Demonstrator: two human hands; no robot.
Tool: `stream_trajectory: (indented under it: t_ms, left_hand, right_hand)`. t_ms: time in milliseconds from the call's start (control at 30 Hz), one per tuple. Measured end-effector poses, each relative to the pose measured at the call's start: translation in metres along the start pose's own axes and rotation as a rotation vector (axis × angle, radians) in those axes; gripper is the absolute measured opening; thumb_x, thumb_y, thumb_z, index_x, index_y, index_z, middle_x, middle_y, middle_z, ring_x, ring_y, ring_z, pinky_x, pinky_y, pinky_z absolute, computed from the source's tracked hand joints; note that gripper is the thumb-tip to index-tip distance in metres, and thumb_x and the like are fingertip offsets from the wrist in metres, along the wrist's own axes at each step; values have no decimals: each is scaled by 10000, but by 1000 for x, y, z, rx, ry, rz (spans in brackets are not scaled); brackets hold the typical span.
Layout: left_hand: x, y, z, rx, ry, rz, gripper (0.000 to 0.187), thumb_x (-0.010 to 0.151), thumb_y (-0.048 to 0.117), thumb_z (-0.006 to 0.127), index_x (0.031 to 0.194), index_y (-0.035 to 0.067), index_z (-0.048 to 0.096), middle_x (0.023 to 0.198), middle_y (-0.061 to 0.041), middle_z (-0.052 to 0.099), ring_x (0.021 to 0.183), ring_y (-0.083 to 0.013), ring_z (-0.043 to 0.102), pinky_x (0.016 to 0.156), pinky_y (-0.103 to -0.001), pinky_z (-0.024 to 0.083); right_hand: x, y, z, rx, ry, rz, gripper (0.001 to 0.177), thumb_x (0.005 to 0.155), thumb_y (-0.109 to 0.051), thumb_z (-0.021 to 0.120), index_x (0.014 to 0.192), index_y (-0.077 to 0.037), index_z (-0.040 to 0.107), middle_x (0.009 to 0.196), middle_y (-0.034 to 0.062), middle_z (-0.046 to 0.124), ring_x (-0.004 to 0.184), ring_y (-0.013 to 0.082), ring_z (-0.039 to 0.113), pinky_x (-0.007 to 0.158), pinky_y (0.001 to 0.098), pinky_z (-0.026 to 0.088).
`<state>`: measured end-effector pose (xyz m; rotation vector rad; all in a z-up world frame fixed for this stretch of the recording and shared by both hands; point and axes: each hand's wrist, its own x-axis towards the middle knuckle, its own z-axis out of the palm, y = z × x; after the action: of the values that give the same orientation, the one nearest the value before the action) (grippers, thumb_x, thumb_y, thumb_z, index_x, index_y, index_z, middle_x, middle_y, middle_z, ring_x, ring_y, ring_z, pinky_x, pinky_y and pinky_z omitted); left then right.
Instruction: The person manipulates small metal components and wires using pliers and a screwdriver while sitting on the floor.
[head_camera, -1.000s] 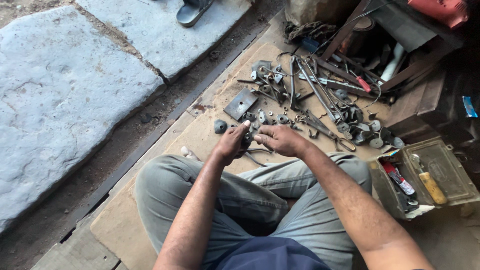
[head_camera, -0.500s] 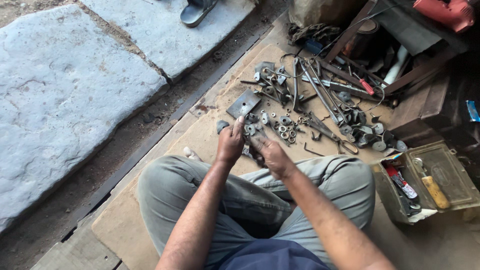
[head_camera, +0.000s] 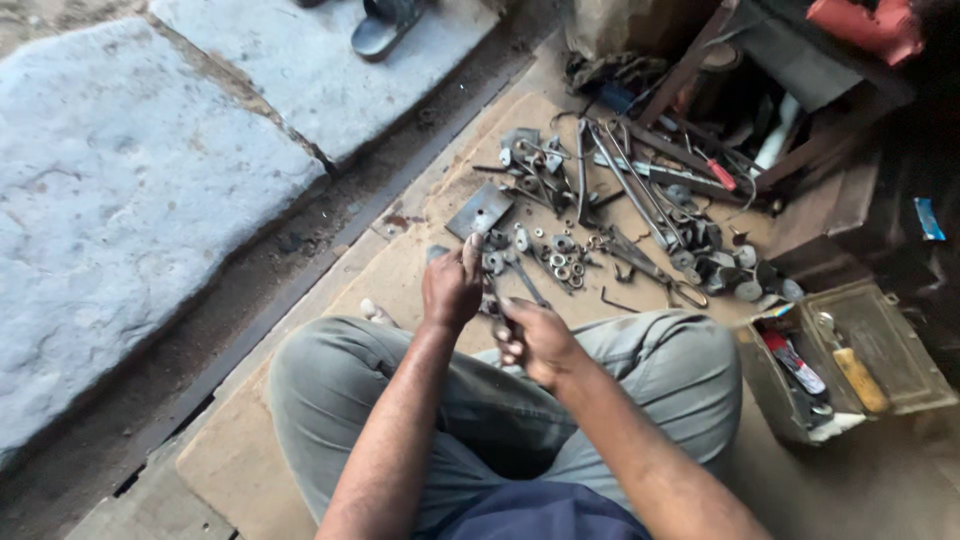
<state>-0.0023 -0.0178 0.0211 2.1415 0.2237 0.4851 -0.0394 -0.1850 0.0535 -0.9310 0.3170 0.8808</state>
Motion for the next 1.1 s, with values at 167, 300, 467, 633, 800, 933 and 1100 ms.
stream_trajectory:
  t_ms: [167, 300, 467, 633, 800, 933, 1100]
  left_hand:
    - [7, -18, 5, -904, -327, -598, 643, 1084, 605, 458, 675, 118, 553, 555, -19, 466, 459, -159, 393, 438, -341, 289]
    - [4, 6, -18, -1013, -604, -783, 705, 968, 724, 387, 631, 128, 554, 485, -11, 445, 363, -138, 364, 361, -316, 253]
    - [3, 15, -26, -959, -691, -763, 764, 974, 767, 382, 717, 83, 603, 508, -5, 463, 360, -130, 374, 347, -311, 255]
    - [3, 20, -31, -876, -738, -789, 706, 946, 733, 453, 795, 90, 701, 537, 4, 493, 369, -112, 362, 351, -296, 242]
    - [3, 20, -26, -773, -761, -826, 647, 935, 701, 558, 800, 81, 687, 583, -7, 558, 411, -115, 445, 379, -290, 309]
    - [3, 18, -27, -807, -811, -805, 630, 923, 706, 545, 761, 108, 657, 558, -2, 529, 389, -111, 405, 355, -292, 269]
    - [4, 17, -24, -755, -796, -807, 612, 922, 692, 546, 750, 112, 641, 542, -4, 508, 386, -115, 402, 356, -297, 267]
  right_hand:
    - [-1, -16, -25, -674, 106, -427, 214, 1056, -247, 578, 1128, -87, 701, 786, 21, 641, 655, 122, 563, 624, 314, 473]
    - [-16, -62, -13, -1289, 227, -522, 241, 988, -297, 642, 1105, -104, 727, 862, 53, 727, 773, 160, 668, 713, 326, 534]
    - [-18, -96, 12, -1759, 125, -712, 277, 961, -360, 654, 1066, -125, 757, 1021, 76, 755, 959, 268, 666, 932, 443, 437]
    - [-15, -113, 21, -1952, -4, -644, 280, 955, -405, 634, 1055, -167, 743, 1051, 52, 736, 1045, 244, 649, 1008, 442, 361]
    - [-24, -127, 42, -2109, -89, -536, 253, 952, -392, 637, 1053, -186, 746, 990, 54, 715, 1013, 239, 640, 1020, 451, 349]
    - [-30, -130, 58, -2136, -129, -488, 247, 952, -389, 636, 1044, -186, 743, 978, 50, 714, 1026, 233, 640, 1004, 450, 357]
    - [-21, -124, 40, -1986, -181, -578, 255, 945, -377, 663, 1066, -168, 748, 1001, 58, 730, 973, 246, 662, 903, 413, 440]
